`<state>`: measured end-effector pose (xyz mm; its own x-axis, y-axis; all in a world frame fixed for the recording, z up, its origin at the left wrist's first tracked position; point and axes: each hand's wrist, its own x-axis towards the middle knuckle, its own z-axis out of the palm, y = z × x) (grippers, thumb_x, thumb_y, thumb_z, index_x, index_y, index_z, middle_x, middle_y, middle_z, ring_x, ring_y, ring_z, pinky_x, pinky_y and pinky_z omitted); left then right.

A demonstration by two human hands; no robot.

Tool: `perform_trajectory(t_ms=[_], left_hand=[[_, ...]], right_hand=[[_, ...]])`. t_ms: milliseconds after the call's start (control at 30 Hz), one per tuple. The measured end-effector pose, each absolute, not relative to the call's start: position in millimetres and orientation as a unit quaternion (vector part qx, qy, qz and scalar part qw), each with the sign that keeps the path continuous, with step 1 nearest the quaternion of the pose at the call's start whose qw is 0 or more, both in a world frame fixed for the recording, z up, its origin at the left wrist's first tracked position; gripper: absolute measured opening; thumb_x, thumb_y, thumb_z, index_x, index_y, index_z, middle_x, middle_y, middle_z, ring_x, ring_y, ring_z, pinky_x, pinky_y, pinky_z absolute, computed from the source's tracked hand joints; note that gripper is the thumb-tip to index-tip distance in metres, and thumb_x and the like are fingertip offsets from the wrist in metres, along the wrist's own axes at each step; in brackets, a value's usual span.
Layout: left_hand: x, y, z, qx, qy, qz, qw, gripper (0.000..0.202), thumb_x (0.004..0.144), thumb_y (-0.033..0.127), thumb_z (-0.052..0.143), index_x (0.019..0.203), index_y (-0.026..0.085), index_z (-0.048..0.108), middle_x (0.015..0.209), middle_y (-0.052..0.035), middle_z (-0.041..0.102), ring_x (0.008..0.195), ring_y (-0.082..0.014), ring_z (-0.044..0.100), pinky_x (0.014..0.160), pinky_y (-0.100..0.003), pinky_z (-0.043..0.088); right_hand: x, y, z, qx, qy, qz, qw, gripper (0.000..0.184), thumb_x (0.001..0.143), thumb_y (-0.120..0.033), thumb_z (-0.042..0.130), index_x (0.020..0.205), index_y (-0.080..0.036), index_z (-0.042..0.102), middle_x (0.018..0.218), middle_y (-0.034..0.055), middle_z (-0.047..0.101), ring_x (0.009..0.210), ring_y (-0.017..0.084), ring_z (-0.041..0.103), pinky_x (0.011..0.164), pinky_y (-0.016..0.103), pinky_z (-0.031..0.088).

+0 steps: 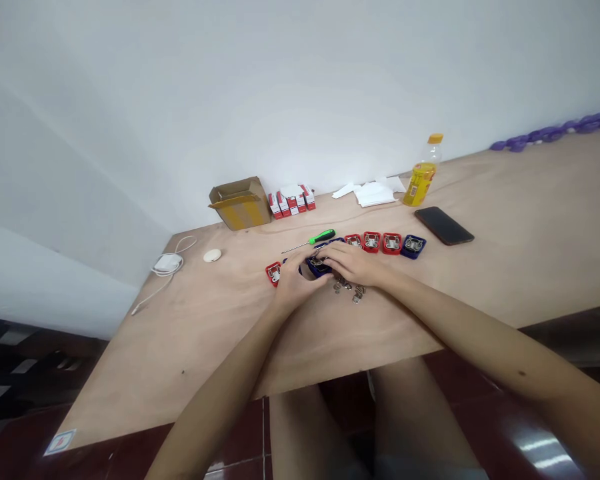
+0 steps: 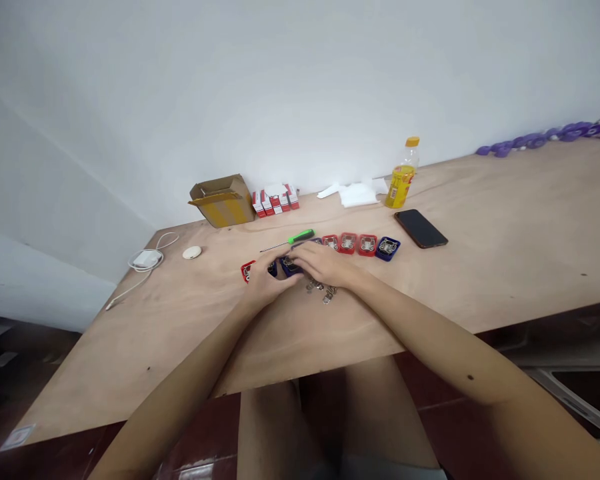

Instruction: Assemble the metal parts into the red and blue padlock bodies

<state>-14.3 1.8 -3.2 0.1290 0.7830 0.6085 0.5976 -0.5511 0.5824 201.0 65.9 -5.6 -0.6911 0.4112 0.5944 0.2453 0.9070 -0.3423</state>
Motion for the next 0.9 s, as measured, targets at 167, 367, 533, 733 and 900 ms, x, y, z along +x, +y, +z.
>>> perform_trajectory(t_ms=[167, 367, 533, 733, 900], left_hand=[[-8, -4, -6, 0.778, 0.433, 0.438, 0.126, 0.076, 0.070, 0.032, 0.099, 0.139, 0.023, 0.068, 0.131, -0.0129, 0.077, 0.120, -0.0341, 0.074, 0.109, -0.054, 0.059], [1, -10, -1, 0.766, 0.426, 0.456, 0.156, 0.095, 0.070, 0.032, 0.100, 0.154, 0.025, 0.057, 0.132, -0.0121, 0.075, 0.115, -0.0293, 0.074, 0.108, -0.048, 0.060], [-3, -12, 3, 0.772, 0.410, 0.461, 0.153, 0.091, 0.073, 0.040, 0.098, 0.153, 0.024, 0.058, 0.134, -0.0134, 0.074, 0.114, -0.0292, 0.075, 0.106, -0.047, 0.060], [-7, -9, 0, 0.749, 0.398, 0.465, 0.255, 0.058, 0.092, 0.048, 0.081, 0.141, 0.020, 0.068, 0.119, -0.0123, 0.079, 0.110, -0.0275, 0.076, 0.104, -0.045, 0.060], [-4, -5, -4, 0.696, 0.419, 0.511, 0.281, 0.030, 0.105, 0.043, 0.063, 0.109, 0.018, 0.078, 0.109, -0.0111, 0.082, 0.100, -0.0238, 0.077, 0.093, -0.037, 0.061]], right_hand=[[205, 68, -4, -0.252, -0.889, 0.099, 0.369, 0.034, 0.115, -0.030, 0.036, 0.109, -0.020, 0.068, 0.103, 0.0134, 0.075, 0.096, 0.028, 0.069, 0.087, 0.045, 0.059], [205, 67, -3, -0.261, -0.855, 0.148, 0.424, 0.031, 0.115, -0.031, 0.040, 0.097, -0.022, 0.063, 0.094, 0.0092, 0.072, 0.087, 0.024, 0.064, 0.083, 0.039, 0.052], [204, 67, -4, -0.248, -0.840, 0.161, 0.455, 0.024, 0.113, -0.031, 0.047, 0.103, -0.022, 0.066, 0.101, 0.0094, 0.075, 0.094, 0.024, 0.068, 0.086, 0.039, 0.054], [204, 66, -4, -0.241, -0.840, 0.178, 0.453, 0.023, 0.112, -0.030, 0.051, 0.099, -0.021, 0.068, 0.094, 0.0074, 0.075, 0.087, 0.023, 0.068, 0.082, 0.037, 0.054], [199, 61, -7, -0.225, -0.851, 0.177, 0.440, 0.024, 0.112, -0.032, 0.051, 0.098, -0.022, 0.068, 0.095, 0.0083, 0.075, 0.086, 0.023, 0.066, 0.082, 0.038, 0.053]])
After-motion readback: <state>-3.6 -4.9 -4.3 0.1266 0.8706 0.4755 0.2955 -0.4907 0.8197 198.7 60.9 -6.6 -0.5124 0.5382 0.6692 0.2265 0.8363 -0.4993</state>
